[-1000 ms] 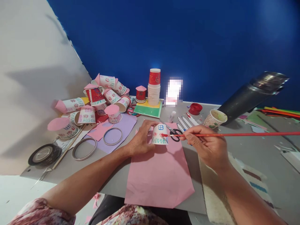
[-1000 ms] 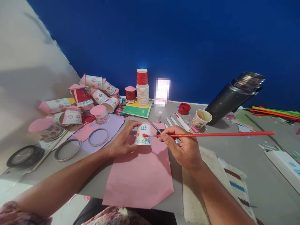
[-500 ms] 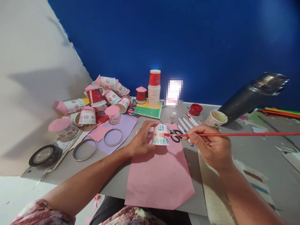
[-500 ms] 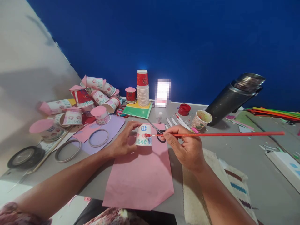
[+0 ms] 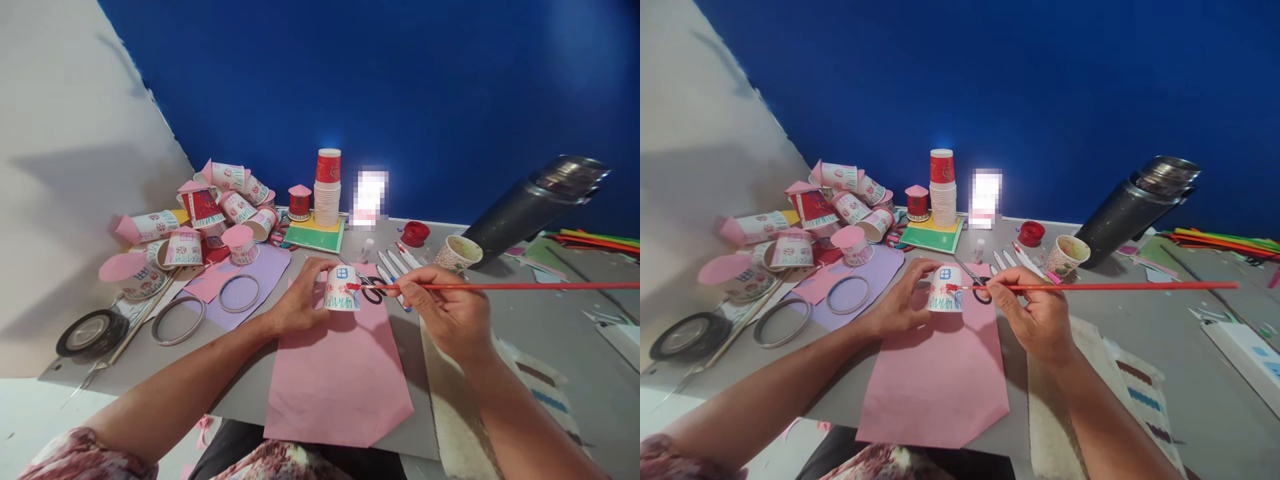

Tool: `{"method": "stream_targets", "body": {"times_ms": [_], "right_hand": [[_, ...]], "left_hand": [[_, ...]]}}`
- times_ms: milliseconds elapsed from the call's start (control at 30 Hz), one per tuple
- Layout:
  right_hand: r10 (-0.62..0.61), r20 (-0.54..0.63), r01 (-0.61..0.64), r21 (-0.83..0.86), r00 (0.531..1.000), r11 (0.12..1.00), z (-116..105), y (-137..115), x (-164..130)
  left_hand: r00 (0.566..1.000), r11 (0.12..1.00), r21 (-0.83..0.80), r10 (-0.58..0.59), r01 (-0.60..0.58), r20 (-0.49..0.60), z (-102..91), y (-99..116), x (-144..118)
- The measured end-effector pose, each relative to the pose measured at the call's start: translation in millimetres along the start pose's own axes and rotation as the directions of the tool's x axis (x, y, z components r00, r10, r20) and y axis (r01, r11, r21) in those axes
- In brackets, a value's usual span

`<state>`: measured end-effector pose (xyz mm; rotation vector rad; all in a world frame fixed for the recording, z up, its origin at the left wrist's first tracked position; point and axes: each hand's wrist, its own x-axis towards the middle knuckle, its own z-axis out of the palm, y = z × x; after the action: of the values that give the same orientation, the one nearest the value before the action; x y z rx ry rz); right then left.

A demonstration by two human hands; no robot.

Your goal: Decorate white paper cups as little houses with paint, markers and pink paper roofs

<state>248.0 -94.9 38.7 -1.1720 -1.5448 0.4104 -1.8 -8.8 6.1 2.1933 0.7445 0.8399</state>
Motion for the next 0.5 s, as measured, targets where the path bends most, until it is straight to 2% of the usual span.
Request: {"method": "stream_targets", "body": {"times_ms": [100, 300, 500], "right_hand": [[-0.004, -0.032, 0.003, -0.019, 0.999, 1.000, -2.1, 0.5, 1.6], [0.011, 0.025, -0.011, 0.009, 1.000, 1.000, 0.5, 4.9, 1.2], [0.010, 0.000, -0.010, 0.008, 1.000, 1.000, 1.1, 5.6, -0.4]], "left_hand": [[1.000, 1.000, -0.006, 0.005, -0.005, 0.001, -0.7, 0.6, 0.9], [0.999, 0.999, -0.004, 0.036, -0.036, 0.001, -0.3, -0.9, -0.2], [0.999, 0.999, -0.004, 0.054, -0.054, -0.003, 0.0, -2.0, -1.0]]}}
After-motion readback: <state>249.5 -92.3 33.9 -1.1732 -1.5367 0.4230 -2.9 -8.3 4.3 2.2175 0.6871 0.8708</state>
